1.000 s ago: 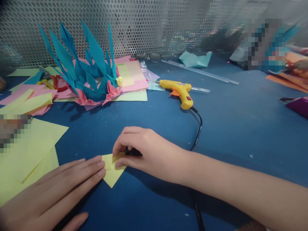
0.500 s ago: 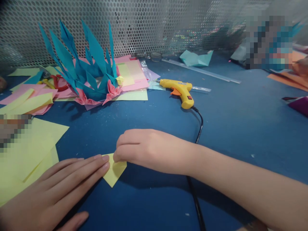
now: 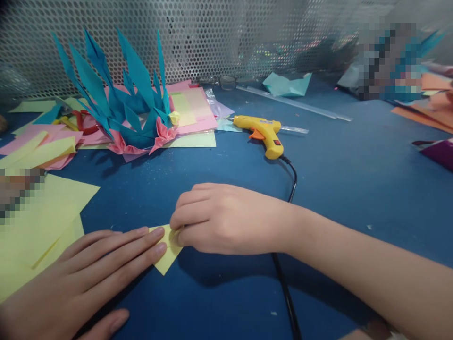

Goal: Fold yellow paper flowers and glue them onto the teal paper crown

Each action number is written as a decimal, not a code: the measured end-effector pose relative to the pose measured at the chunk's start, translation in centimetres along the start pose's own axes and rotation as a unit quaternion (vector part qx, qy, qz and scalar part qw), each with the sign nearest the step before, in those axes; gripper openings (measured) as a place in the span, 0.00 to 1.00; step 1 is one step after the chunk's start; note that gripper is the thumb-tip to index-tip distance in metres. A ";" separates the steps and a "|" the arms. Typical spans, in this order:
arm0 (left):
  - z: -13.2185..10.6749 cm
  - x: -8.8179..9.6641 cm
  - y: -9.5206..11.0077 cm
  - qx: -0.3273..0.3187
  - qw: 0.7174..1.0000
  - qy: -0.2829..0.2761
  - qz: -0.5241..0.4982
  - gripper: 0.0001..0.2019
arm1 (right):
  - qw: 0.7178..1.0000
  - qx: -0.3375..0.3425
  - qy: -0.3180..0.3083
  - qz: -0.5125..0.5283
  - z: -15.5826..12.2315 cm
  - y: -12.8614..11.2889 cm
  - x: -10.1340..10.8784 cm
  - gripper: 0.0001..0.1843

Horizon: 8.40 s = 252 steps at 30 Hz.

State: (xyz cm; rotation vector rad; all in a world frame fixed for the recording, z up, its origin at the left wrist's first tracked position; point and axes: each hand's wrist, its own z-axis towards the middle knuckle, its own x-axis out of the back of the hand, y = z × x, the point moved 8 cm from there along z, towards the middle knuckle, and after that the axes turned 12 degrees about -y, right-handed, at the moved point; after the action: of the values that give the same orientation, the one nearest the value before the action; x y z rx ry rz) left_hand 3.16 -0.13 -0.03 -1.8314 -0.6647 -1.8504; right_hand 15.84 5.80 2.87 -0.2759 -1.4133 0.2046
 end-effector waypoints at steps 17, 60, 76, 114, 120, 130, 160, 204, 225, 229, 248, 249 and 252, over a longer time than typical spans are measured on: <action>0.2 -0.1 -0.4 -0.018 0.999 -0.027 -0.034 0.34 | 0.997 -0.049 -0.001 -0.054 0.6 -1.2 -0.5 0.14; -0.1 0.4 0.1 -0.042 0.998 0.017 -0.051 0.28 | 0.984 -0.134 0.082 0.080 -1.0 2.3 0.3 0.07; -0.1 0.4 -0.1 -0.036 0.998 0.017 -0.051 0.28 | 0.992 -0.091 0.069 0.050 -0.6 2.4 0.0 0.09; 0.0 0.4 0.3 -0.044 0.999 0.003 -0.019 0.30 | 0.994 -0.039 0.063 0.080 -0.5 2.1 0.3 0.08; 0.0 0.3 0.3 -0.041 0.999 0.006 -0.024 0.29 | 0.987 -0.122 0.071 0.070 -0.2 2.0 -0.2 0.10; 0.1 0.4 0.3 -0.050 0.998 0.022 -0.032 0.27 | 0.990 -0.132 0.047 0.005 -0.2 1.5 -0.3 0.12; 0.2 0.2 0.6 -0.076 0.995 0.027 -0.062 0.28 | 0.996 -0.033 -0.026 -0.080 0.5 -1.2 -0.7 0.21; -0.7 0.5 -2.3 0.043 0.979 -0.005 -0.198 0.25 | 0.965 -0.212 0.151 0.016 1.6 -2.8 -1.5 0.17; 0.0 0.9 -3.5 0.127 0.922 0.087 -0.356 0.09 | 0.925 -0.278 0.145 0.215 1.9 -1.0 -2.5 0.07; 0.0 1.5 -4.2 0.131 0.922 0.104 -0.348 0.07 | 0.948 -0.205 0.165 0.180 2.1 -1.6 -2.2 0.03; 0.9 3.0 -3.0 0.034 0.969 0.117 -0.214 0.07 | 0.986 -0.070 0.129 0.078 2.4 -1.0 -1.4 0.08; 0.8 3.1 -2.8 0.022 0.974 0.118 -0.194 0.08 | 0.989 -0.059 0.120 0.068 2.4 -1.1 -1.4 0.08; 0.4 2.7 -2.3 -0.010 0.985 0.095 -0.142 0.11 | 0.995 -0.032 0.090 0.043 2.5 -1.6 -1.3 0.11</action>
State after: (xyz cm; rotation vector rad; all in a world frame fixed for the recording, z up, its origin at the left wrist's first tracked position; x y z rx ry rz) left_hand 2.03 1.95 2.64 -1.6106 -0.8762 -2.1880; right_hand 13.09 4.08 2.44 -0.3988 -1.2326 0.1994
